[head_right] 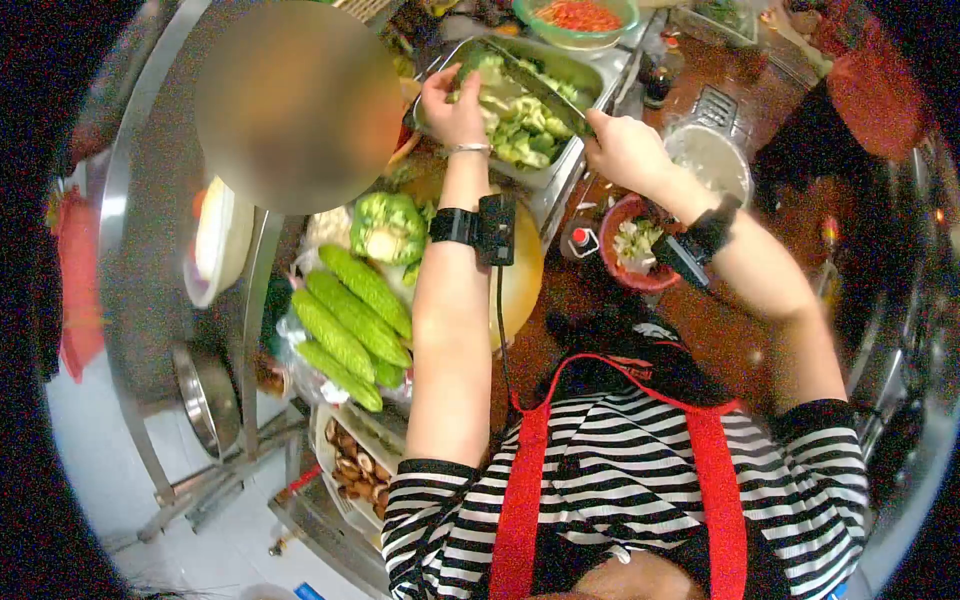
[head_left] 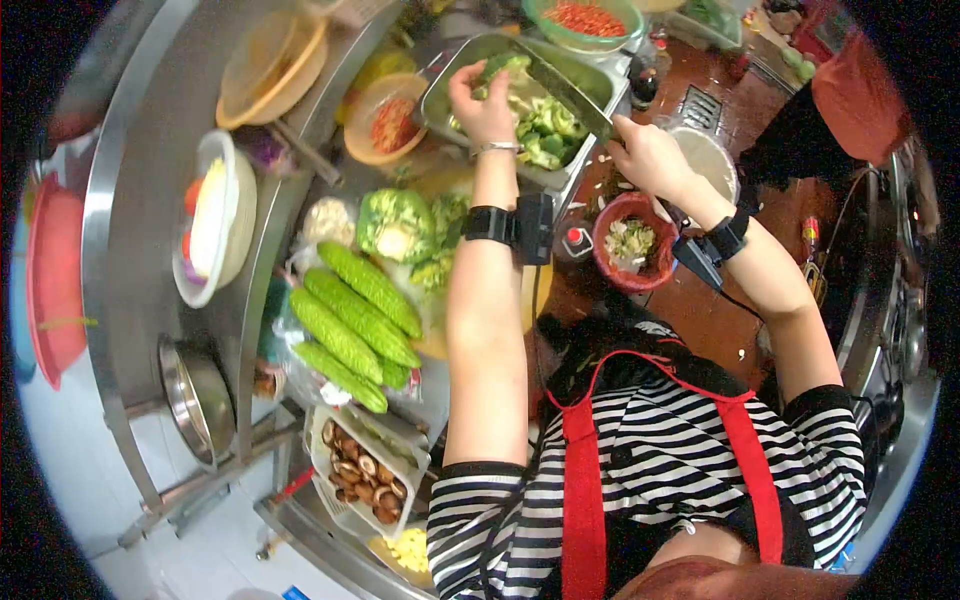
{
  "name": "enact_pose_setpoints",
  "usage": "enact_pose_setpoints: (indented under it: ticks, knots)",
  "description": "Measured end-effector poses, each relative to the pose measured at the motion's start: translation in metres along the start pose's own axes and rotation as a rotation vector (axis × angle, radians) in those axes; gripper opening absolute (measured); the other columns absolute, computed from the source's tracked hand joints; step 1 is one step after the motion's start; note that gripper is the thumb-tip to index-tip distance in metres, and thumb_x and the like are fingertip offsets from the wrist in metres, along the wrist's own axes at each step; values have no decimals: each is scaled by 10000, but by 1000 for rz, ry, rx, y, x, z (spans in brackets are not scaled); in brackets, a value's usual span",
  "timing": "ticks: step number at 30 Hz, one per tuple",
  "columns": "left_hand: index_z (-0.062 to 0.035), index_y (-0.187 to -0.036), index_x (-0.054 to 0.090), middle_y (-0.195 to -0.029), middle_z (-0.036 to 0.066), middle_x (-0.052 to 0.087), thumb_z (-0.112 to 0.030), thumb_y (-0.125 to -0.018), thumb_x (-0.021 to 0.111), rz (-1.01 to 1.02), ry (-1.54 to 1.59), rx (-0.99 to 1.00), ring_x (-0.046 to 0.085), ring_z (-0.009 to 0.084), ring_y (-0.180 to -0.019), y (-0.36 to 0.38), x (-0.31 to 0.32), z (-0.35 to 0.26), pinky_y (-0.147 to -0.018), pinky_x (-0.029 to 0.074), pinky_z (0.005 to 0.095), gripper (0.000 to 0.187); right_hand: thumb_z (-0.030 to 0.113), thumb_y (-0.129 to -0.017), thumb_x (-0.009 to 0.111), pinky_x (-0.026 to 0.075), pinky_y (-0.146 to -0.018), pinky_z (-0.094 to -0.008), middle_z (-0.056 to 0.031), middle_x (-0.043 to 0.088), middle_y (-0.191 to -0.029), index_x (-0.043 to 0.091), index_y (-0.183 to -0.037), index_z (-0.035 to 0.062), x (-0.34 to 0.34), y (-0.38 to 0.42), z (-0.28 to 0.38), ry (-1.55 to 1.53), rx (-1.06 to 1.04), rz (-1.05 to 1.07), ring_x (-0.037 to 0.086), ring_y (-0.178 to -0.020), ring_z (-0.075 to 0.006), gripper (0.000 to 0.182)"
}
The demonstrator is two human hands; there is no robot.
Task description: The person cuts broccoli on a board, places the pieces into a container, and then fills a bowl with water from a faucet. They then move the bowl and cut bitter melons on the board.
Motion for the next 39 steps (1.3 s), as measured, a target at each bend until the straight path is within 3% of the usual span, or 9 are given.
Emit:
enact_pose_setpoints:
  ticks: [6, 9, 14, 17, 22, 25, 27, 33, 39]
  knots:
    - [-20, -886, 503, -855, 62, 522, 15, -692, 632, -89, 233, -341, 512, 139, -726, -1, 7, 61, -647, 430, 234, 235, 200, -758, 502, 438, -640, -481, -223, 569, -709, 476, -839, 28, -5, 8, -39, -89, 84, -47, 552, -704, -398, 191]
    - [1, -942, 512, -946, 91, 511, -51, -719, 635, -107, 417, -636, 495, 176, -849, 13, 3, 69, -765, 407, 298, 259, 195, -751, 523, 437, -637, -476, -223, 568, -705, 479, -836, 26, 4, 12, -47, -170, 87, -61, 551, -704, -395, 194]
    - [20, -1141, 402, -1115, 157, 454, -187, -767, 628, 153, 32, -528, 453, 242, -1015, 14, -20, 69, -871, 376, 412, 483, 187, -752, 532, 440, -620, -460, -213, 567, -689, 490, -860, 17, 11, 16, -48, -280, 114, -32, 554, -675, -382, 206]
    - [-26, -1254, 248, -1292, 178, 213, -328, -821, 538, 68, 517, -1075, 262, 324, -1184, 28, -30, 47, -954, 303, 500, 601, 181, -771, 529, 446, -548, -416, -182, 565, -644, 497, -908, 11, 6, 15, -42, -413, 166, 17, 563, -558, -320, 222]
    - [-36, -1058, 476, -953, 93, 550, -191, -832, 534, 80, 274, -784, 546, 220, -874, 54, -101, 25, -771, 460, 373, 280, 160, -818, 515, 394, -382, -275, -52, 516, -542, 498, -1032, 17, 11, 27, -40, -617, 225, 85, 485, -389, -109, 258]
    - [-23, -1058, 514, -975, 107, 572, -250, -754, 628, 375, -497, -503, 557, 204, -854, 100, -161, 24, -767, 454, 349, 396, 149, -825, 501, 391, -380, -268, -39, 506, -535, 496, -1038, 6, 15, 41, -40, -653, 156, 162, 463, -379, -104, 257]
    - [-39, -1112, 503, -1055, 136, 545, -352, -632, 709, 640, -1025, 15, 504, 262, -972, 128, -168, 21, -879, 376, 385, 609, 146, -821, 503, 396, -390, -274, -49, 515, -543, 498, -1031, 2, 14, 51, -27, -645, 172, 208, 473, -393, -108, 255]
    - [-150, -1104, 525, -1074, 76, 515, -392, -566, 709, 442, -1519, 226, 413, 269, -1084, 161, -130, 12, -984, 214, 461, 617, 140, -786, 531, 429, -541, -365, -224, 551, -666, 492, -1026, -23, 35, 62, -4, -547, 37, 249, 551, -565, -295, 293]
    - [-131, -1092, 512, -1032, 66, 549, -289, -702, 615, 60, -786, -89, 475, 241, -1017, 177, -174, -9, -943, 292, 434, 433, 145, -769, 546, 421, -552, -385, -224, 549, -666, 505, -966, -8, 40, 77, 3, -522, -91, 247, 545, -596, -341, 253]
Point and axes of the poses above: each hand's wrist, its own y-axis away from the middle knuckle, its own x-axis out of the palm, z = x × y, the point moved 4 cm from there along -y, towards the middle knuckle
